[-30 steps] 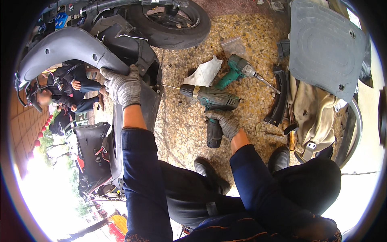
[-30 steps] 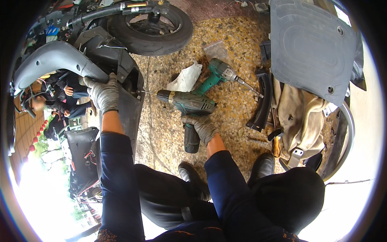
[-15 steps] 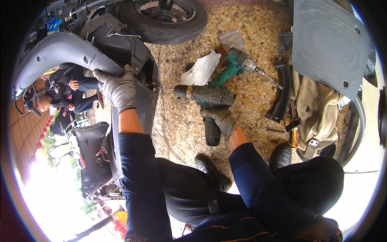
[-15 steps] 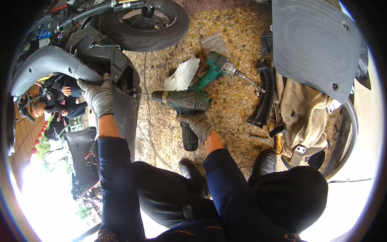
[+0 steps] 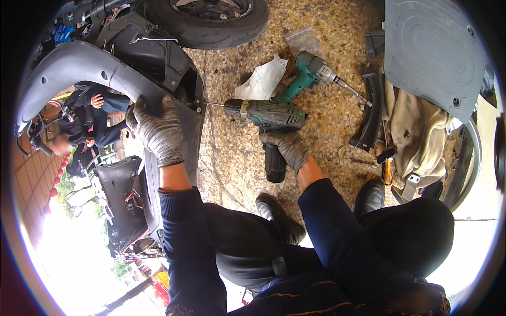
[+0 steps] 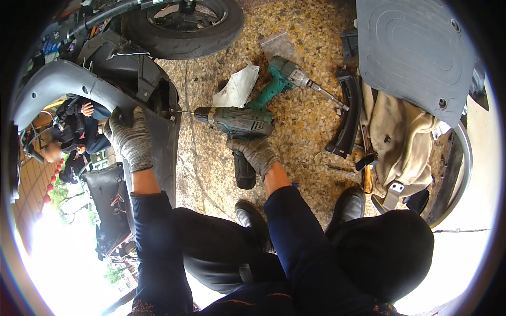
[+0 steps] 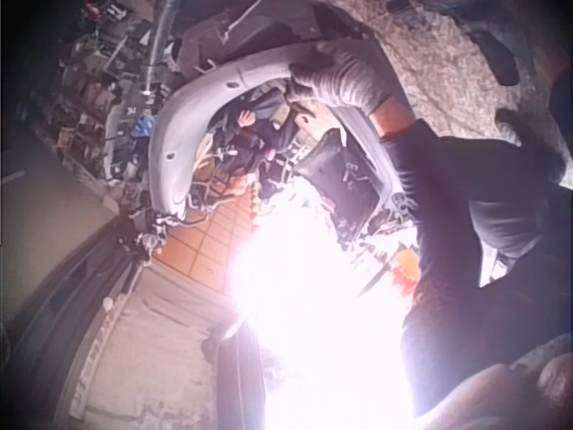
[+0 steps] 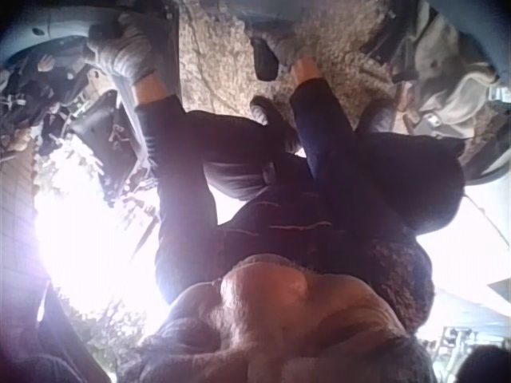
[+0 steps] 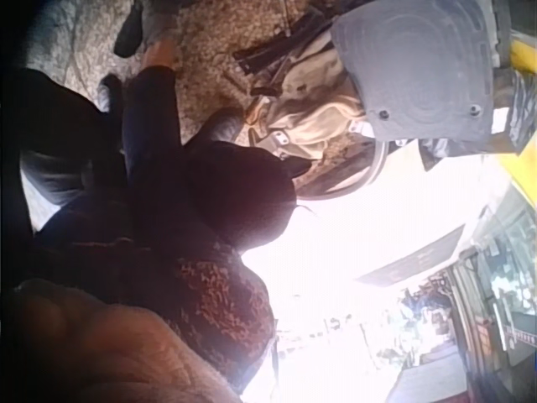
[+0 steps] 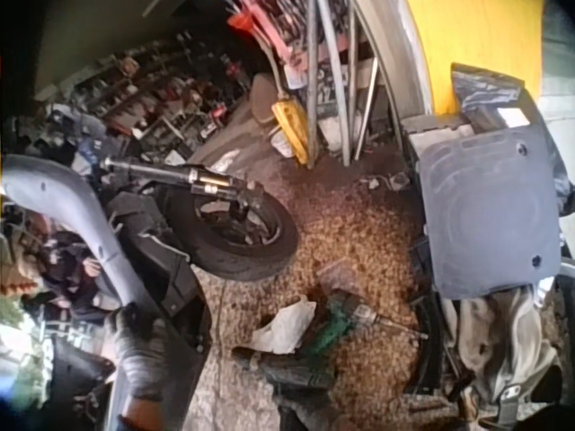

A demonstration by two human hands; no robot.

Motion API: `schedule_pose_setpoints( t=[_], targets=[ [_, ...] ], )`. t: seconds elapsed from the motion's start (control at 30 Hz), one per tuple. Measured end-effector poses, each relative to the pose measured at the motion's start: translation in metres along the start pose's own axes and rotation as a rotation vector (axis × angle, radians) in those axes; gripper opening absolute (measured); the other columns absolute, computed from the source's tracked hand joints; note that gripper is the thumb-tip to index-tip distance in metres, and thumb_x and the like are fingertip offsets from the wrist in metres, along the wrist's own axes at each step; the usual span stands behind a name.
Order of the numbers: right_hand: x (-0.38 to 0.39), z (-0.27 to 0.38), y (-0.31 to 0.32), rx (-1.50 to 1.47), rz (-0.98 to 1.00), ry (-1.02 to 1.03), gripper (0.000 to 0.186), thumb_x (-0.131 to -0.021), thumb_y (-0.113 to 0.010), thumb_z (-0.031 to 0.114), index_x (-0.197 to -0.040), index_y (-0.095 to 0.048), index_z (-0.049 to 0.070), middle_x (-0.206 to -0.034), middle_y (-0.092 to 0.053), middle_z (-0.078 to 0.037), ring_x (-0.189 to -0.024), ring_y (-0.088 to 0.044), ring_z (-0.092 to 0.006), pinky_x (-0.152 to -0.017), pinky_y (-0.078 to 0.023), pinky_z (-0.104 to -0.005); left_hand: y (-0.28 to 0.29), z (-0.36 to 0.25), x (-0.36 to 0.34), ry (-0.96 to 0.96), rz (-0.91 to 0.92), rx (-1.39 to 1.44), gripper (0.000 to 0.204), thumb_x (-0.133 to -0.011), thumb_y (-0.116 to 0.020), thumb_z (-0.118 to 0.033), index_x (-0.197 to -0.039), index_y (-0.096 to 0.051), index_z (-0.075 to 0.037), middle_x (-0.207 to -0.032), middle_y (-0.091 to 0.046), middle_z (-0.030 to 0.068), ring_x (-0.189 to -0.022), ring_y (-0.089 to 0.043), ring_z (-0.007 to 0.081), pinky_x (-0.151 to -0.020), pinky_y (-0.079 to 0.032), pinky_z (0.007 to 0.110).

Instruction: The person uses a cordless impact driver to remove and reinstall screws on a scooter's body panels. They remove a side panel, then a lower panel, and later reattach both panels to the scooter frame.

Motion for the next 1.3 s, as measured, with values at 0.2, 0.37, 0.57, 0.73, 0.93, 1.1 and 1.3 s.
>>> schedule_pose_setpoints(
  t=[0.2,0.37,0.57,0.73,0.93,1.1,1.3],
  targets=[
    [0.002,0.009,-0.013,-0.012,0.025,0.029,0.03,-0.074,-0.082,0.014,-0.099,-0.066,0.008,-0.086,-0.066,-0.002,-0.075,-0.06,-0.0152,-0.069,-0.053,-0.033,-0.005,0.024,-0.009,0.159,0.08,0.476,0.047,-0.086,-0.074,-0.014,-0.126,-0.054,0.001,-0.115,-0.062,0.0139,-0.101,-0.063,0.0212,-0.092,-0.051,0.031],
    [0.002,0.016,-0.021,0.05,0.002,0.049,0.033,-0.074,-0.082,0.015,-0.102,-0.065,0.007,-0.09,-0.066,-0.003,-0.078,-0.06,-0.0154,-0.07,-0.053,-0.0336,-0.014,0.041,-0.011,0.22,0.109,0.631,0.043,-0.088,-0.069,-0.005,-0.127,-0.052,0.002,-0.112,-0.065,0.0119,-0.099,-0.064,0.0172,-0.09,-0.051,0.028],
    [0.004,0.025,-0.025,0.162,-0.017,0.149,0.042,-0.075,-0.082,0.015,-0.111,-0.063,0.006,-0.105,-0.066,-0.004,-0.092,-0.058,-0.0168,-0.082,-0.052,-0.0335,-0.016,0.045,-0.013,0.227,0.134,0.723,0.041,-0.089,-0.068,-0.005,-0.127,-0.053,0.002,-0.112,-0.065,0.0117,-0.099,-0.064,0.0168,-0.091,-0.051,0.028],
    [0.001,0.024,-0.025,0.216,0.019,0.186,0.048,-0.074,-0.082,0.011,-0.116,-0.061,0.008,-0.111,-0.064,-0.003,-0.099,-0.058,-0.0168,-0.089,-0.051,-0.0331,-0.016,0.045,-0.013,0.223,0.151,0.739,0.038,-0.091,-0.066,-0.007,-0.126,-0.054,0.002,-0.113,-0.065,0.0118,-0.101,-0.064,0.0168,-0.091,-0.05,0.028],
    [0.002,0.02,-0.025,0.183,0.015,0.157,0.047,-0.073,-0.082,0.008,-0.115,-0.061,0.007,-0.111,-0.065,-0.003,-0.1,-0.058,-0.0175,-0.09,-0.051,-0.033,-0.019,0.045,-0.014,0.236,0.2,0.79,0.04,-0.09,-0.065,-0.003,-0.127,-0.049,-0.001,-0.114,-0.064,0.012,-0.1,-0.064,0.0186,-0.089,-0.051,0.029],
    [0.006,0.029,-0.035,0.381,-0.022,0.196,0.042,-0.078,-0.079,0.013,-0.114,-0.061,0.007,-0.11,-0.066,-0.005,-0.098,-0.059,-0.0186,-0.089,-0.051,-0.0345,-0.016,0.047,-0.013,0.243,0.172,0.762,0.036,-0.091,-0.066,-0.006,-0.124,-0.056,0.001,-0.116,-0.065,0.0116,-0.104,-0.063,0.0172,-0.094,-0.049,0.028],
    [0.004,0.029,-0.044,0.242,0.044,0.185,0.028,-0.094,-0.057,0.019,-0.119,-0.048,0.011,-0.115,-0.058,-0.005,-0.107,-0.054,-0.0194,-0.096,-0.049,-0.0342,-0.014,0.047,-0.013,0.219,0.173,0.742,0.034,-0.091,-0.066,-0.006,-0.123,-0.057,0.001,-0.116,-0.066,0.0113,-0.103,-0.064,0.0172,-0.094,-0.049,0.028]
  ],
)
Point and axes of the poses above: each hand's wrist, its own x-axis away from the middle knuckle, its own y-axis out of the back of the hand, z = x × y, the point moved 10 cm from there along -x, towards the middle knuckle
